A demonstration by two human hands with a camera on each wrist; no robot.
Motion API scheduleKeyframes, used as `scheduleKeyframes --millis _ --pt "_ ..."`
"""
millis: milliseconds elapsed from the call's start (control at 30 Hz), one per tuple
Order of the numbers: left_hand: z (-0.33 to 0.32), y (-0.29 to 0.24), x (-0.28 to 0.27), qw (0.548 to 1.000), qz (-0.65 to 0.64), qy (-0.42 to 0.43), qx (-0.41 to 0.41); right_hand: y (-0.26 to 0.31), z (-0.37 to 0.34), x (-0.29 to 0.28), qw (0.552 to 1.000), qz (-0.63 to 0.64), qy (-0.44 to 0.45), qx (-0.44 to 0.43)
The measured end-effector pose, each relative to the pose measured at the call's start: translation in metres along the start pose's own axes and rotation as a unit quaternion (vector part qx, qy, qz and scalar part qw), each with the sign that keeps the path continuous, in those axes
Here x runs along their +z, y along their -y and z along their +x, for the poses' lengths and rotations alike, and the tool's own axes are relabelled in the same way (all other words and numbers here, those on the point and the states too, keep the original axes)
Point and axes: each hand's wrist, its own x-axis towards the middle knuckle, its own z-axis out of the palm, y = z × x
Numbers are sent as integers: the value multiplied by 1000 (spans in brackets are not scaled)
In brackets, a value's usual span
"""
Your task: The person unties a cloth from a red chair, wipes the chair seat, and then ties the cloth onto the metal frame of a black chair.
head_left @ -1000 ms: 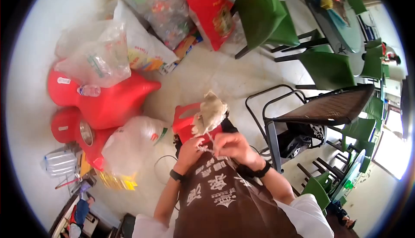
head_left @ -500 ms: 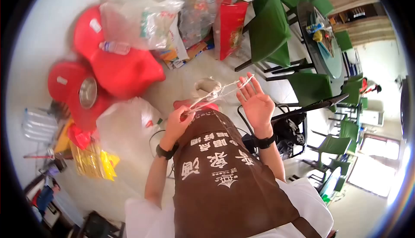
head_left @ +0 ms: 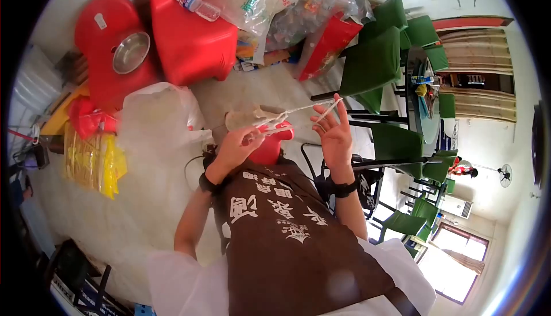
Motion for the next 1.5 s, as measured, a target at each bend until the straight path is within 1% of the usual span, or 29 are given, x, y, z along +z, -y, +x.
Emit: scheduleKeyframes --millis 67,133,167,233,267,333,367,400,467,500,533,600,667,733,767,833,867,900,933,1000,1033,1067,1133,1167,1233,1267,1300,1400,1500 --pt "-2 0 12 1000 1 7 1 1 0 -10 1000 22 -1 -5" --pt "-1 -7 26 1000 16 6 10 5 -1 -28 999 4 33 -25" --pt "0 -12 33 999 26 6 20 6 -3 -39 999 14 34 -27" --pt "6 -10 56 999 40 12 21 11 -5 -65 1000 -1 11 -28" --pt "9 -9 69 999 45 18 21 10 -5 -85 999 12 8 -31" --pt "9 -16 97 998 45 42 7 4 -12 -128 1000 3 20 -5" --pt "10 -20 106 998 33 60 -4 13 -21 -131 1000 7 -5 13" --pt "9 -23 115 996 47 75 -9 6 -27 -148 999 25 -17 13" --pt "5 -27 135 991 78 107 -35 -11 -37 -180 999 25 -7 30" --pt "3 -27 142 989 104 107 -24 -15 -41 -190 999 32 -14 34" --pt "-2 -27 147 987 106 115 -34 -21 -49 -193 997 48 -26 50" --pt "-8 -30 146 974 195 114 -29 -29 -58 -188 993 78 -39 76" --pt "-12 -28 138 970 205 127 -40 -40 -59 -183 993 84 -42 76" --pt "-19 -21 129 986 129 105 -18 -45 -69 -176 993 89 -47 68" --pt "-20 -18 123 985 127 117 -15 -42 -75 -168 991 93 -59 71" --pt "-23 -9 112 984 81 155 -45 -46 -90 -156 988 85 -98 77" --pt "-23 -5 107 983 70 164 -44 -48 -97 -149 986 78 -120 87" --pt "-18 5 98 977 101 185 -21 -57 -101 -138 981 88 -155 76" --pt "-19 10 91 970 133 202 2 -61 -106 -130 980 79 -161 80" --pt "-19 24 77 969 114 219 -5 -75 -126 -116 975 61 -197 80" --pt "-29 28 68 966 108 234 -7 -85 -133 -111 973 70 -202 81" --pt "-41 28 61 966 107 236 -12 -87 -143 -100 973 72 -204 86" --pt "-45 28 52 968 131 214 -8 -90 -148 -84 974 57 -197 96" --pt "-50 31 46 961 144 234 -15 -89 -150 -75 974 61 -199 89" --pt "-61 38 40 958 147 244 -16 -85 -157 -62 979 30 -177 91" --pt "-67 37 39 956 145 252 -23 -84 -162 -58 979 33 -181 88" --pt "-72 37 39 955 149 256 -21 -83 -166 -57 981 28 -172 89" --pt "-82 30 46 937 222 266 -50 -90 -182 -64 984 40 -155 75" --pt "-97 17 56 923 272 272 -24 -102 -207 -79 985 46 -149 79"
